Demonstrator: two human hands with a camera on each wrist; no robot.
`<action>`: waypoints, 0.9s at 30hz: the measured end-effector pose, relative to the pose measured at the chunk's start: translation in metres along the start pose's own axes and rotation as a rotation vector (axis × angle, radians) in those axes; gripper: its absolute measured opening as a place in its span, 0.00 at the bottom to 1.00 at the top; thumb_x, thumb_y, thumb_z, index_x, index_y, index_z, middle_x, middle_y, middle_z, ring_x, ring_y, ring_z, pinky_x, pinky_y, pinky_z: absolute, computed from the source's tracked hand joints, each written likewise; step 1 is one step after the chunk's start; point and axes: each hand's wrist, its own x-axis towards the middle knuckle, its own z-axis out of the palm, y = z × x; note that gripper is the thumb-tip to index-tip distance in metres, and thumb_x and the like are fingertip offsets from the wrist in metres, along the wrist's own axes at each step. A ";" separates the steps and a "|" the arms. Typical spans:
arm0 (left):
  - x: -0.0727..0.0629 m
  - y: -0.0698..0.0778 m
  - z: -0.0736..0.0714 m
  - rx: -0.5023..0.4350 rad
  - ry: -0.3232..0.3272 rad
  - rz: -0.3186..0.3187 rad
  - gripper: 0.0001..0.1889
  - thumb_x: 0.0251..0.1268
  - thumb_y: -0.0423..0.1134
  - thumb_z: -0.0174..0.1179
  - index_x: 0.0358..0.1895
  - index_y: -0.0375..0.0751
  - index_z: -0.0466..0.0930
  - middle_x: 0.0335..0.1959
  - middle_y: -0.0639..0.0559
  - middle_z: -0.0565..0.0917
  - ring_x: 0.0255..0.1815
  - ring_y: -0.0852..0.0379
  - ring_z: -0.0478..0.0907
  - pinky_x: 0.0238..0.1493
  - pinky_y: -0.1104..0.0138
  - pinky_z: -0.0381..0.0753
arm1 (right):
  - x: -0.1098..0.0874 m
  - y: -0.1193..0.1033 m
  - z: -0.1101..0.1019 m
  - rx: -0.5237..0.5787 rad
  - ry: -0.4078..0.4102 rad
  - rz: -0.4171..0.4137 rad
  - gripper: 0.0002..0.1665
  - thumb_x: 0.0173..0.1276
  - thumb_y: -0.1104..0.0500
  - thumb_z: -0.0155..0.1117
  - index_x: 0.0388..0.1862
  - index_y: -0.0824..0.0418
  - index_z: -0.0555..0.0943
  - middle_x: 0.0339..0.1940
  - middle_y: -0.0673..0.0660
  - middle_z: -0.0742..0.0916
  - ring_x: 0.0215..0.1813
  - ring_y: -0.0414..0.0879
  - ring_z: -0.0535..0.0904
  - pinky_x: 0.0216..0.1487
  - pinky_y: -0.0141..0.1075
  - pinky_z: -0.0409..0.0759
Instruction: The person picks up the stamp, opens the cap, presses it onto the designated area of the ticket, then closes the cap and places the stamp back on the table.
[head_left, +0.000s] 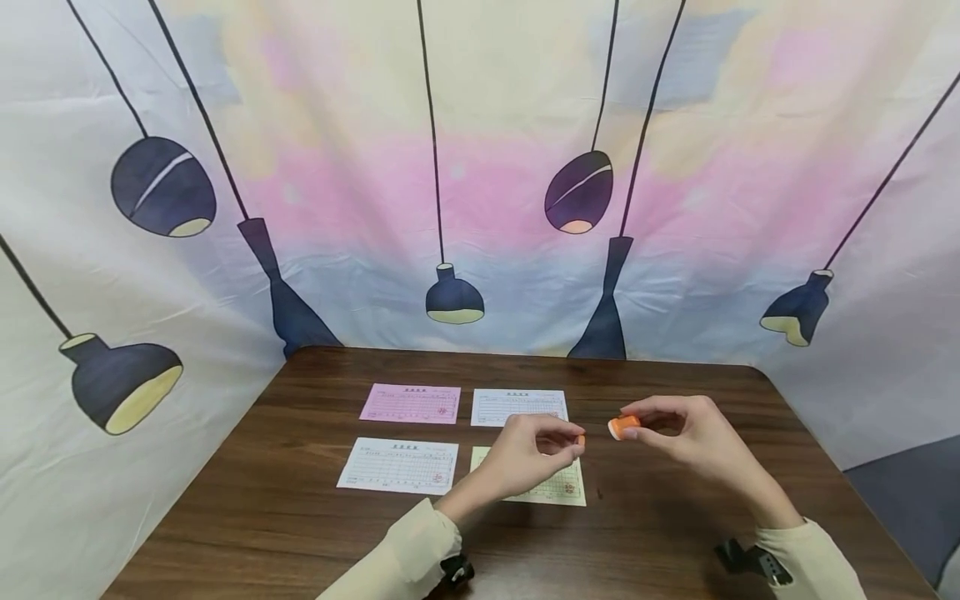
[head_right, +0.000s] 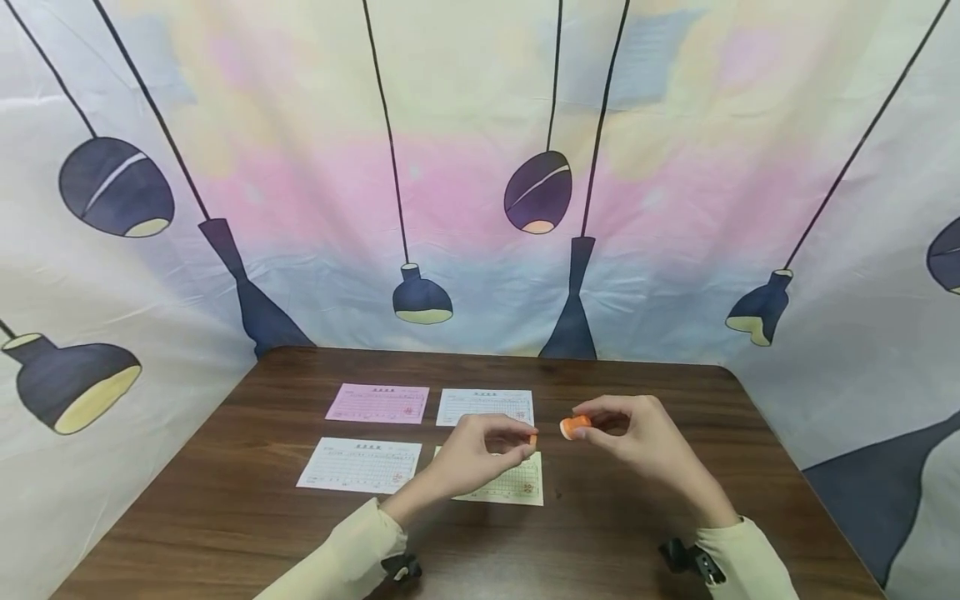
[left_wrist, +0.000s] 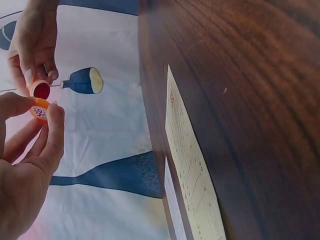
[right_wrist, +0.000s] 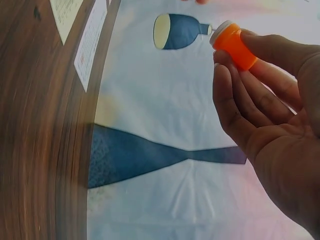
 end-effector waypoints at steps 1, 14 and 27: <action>-0.002 0.000 -0.001 -0.023 0.007 -0.005 0.11 0.72 0.36 0.68 0.54 0.40 0.90 0.46 0.47 0.93 0.42 0.69 0.87 0.48 0.76 0.88 | 0.000 -0.002 0.001 0.011 -0.004 -0.009 0.13 0.65 0.62 0.78 0.49 0.54 0.91 0.41 0.50 0.94 0.40 0.32 0.89 0.40 0.29 0.89; -0.016 0.002 -0.014 -0.278 0.059 -0.100 0.14 0.68 0.34 0.71 0.55 0.35 0.89 0.51 0.35 0.91 0.45 0.61 0.92 0.51 0.69 0.90 | 0.000 -0.019 0.022 0.123 0.001 -0.127 0.17 0.66 0.68 0.76 0.52 0.56 0.90 0.46 0.55 0.94 0.43 0.37 0.90 0.41 0.30 0.89; -0.025 0.008 -0.028 -0.303 0.101 -0.154 0.16 0.67 0.37 0.73 0.56 0.38 0.90 0.56 0.41 0.91 0.48 0.63 0.91 0.51 0.70 0.90 | 0.002 -0.026 0.044 0.186 0.041 -0.117 0.14 0.63 0.65 0.79 0.45 0.51 0.91 0.42 0.50 0.93 0.41 0.37 0.89 0.42 0.32 0.90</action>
